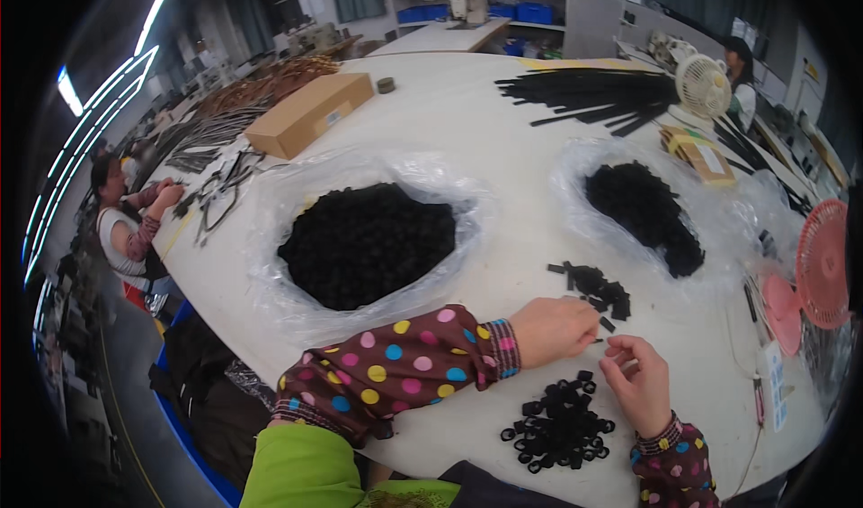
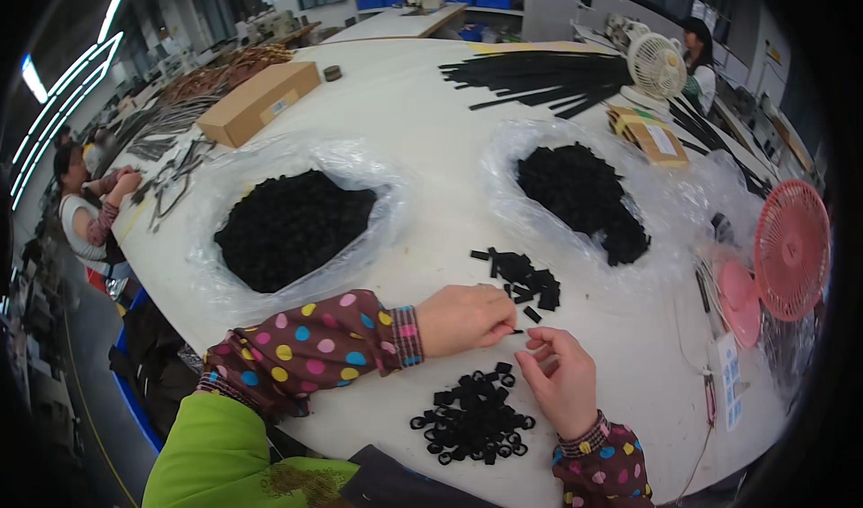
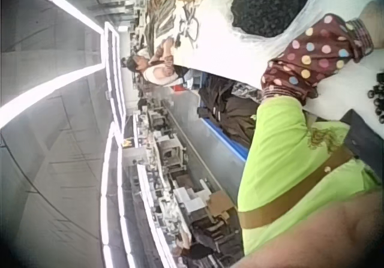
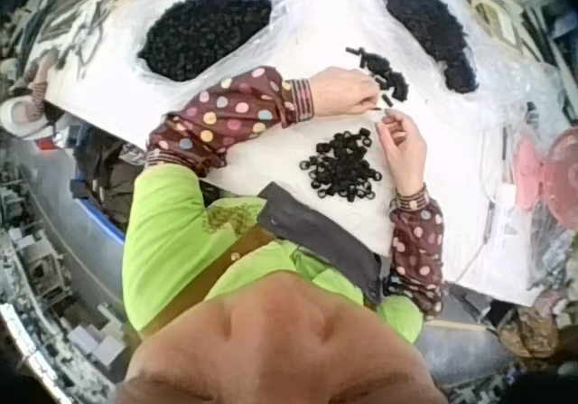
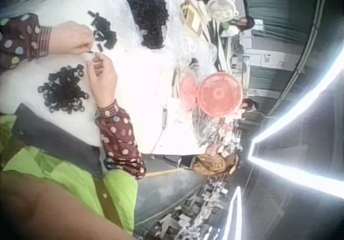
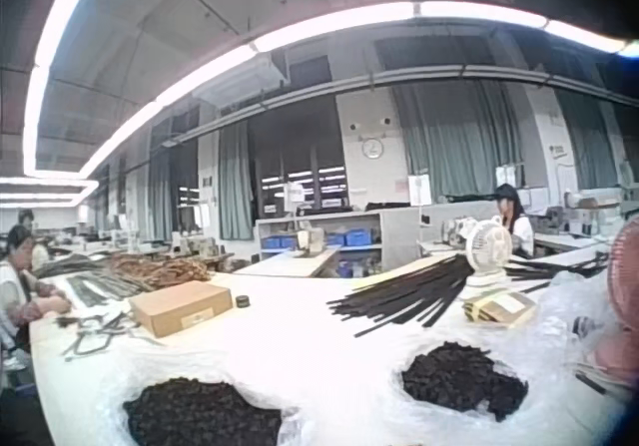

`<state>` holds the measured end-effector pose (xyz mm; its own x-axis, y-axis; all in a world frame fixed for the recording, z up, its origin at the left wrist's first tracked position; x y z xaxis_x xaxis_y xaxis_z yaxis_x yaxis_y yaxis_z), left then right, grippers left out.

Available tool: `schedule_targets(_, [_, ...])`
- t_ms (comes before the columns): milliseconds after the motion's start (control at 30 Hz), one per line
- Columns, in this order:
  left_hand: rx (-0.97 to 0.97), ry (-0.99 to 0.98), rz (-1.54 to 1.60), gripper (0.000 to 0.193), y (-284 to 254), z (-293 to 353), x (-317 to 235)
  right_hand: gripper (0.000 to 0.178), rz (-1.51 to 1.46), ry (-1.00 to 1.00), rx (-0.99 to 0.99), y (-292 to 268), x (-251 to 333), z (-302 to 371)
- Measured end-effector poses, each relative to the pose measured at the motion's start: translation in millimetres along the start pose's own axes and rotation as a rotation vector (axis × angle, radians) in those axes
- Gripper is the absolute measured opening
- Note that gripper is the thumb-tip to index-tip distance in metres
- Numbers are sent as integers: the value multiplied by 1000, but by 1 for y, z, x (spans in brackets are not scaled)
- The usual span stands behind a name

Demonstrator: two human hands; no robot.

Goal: The person folds small black straps into loops by hand and places them into a pile on the table.

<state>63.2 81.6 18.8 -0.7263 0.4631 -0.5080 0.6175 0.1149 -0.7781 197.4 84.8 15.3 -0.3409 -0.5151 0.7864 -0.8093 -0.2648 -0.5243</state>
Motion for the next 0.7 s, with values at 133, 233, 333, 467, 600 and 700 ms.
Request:
schedule_targets(133, [-69,46,111,10,-9,8,-31,13,-93,-7,-67,-5,3,7])
schedule_targets(233, [25,-102,183,11,-7,21,-32,4,-141,-33,-46,-5,16,9])
schedule_targets(333, [268,-357,698,13,2,31,-20,5,-133,-102,-20,-1,25,12])
schedule_targets(467, [404,-509,1187,15,15,38,-16,7,-197,-135,-72,-2,28,16])
schedule_targets(600, [401,-457,1169,12,15,38,-15,7,-135,-173,-56,-2,29,17])
schedule_targets(700, [227,-286,835,11,-1,36,-18,6,-69,-205,36,3,28,18])
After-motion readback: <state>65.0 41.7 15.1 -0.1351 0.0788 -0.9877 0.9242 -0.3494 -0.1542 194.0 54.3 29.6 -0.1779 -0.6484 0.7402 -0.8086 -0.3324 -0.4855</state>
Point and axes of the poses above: each hand's wrist, its own z-axis away from the middle knuckle, its own y-axis out of the palm, x = y × z, the point moved 8 cm from there along -z, towards the middle knuckle, and after that the axes turned 8 degrees about -y, right-handed, at the moved point
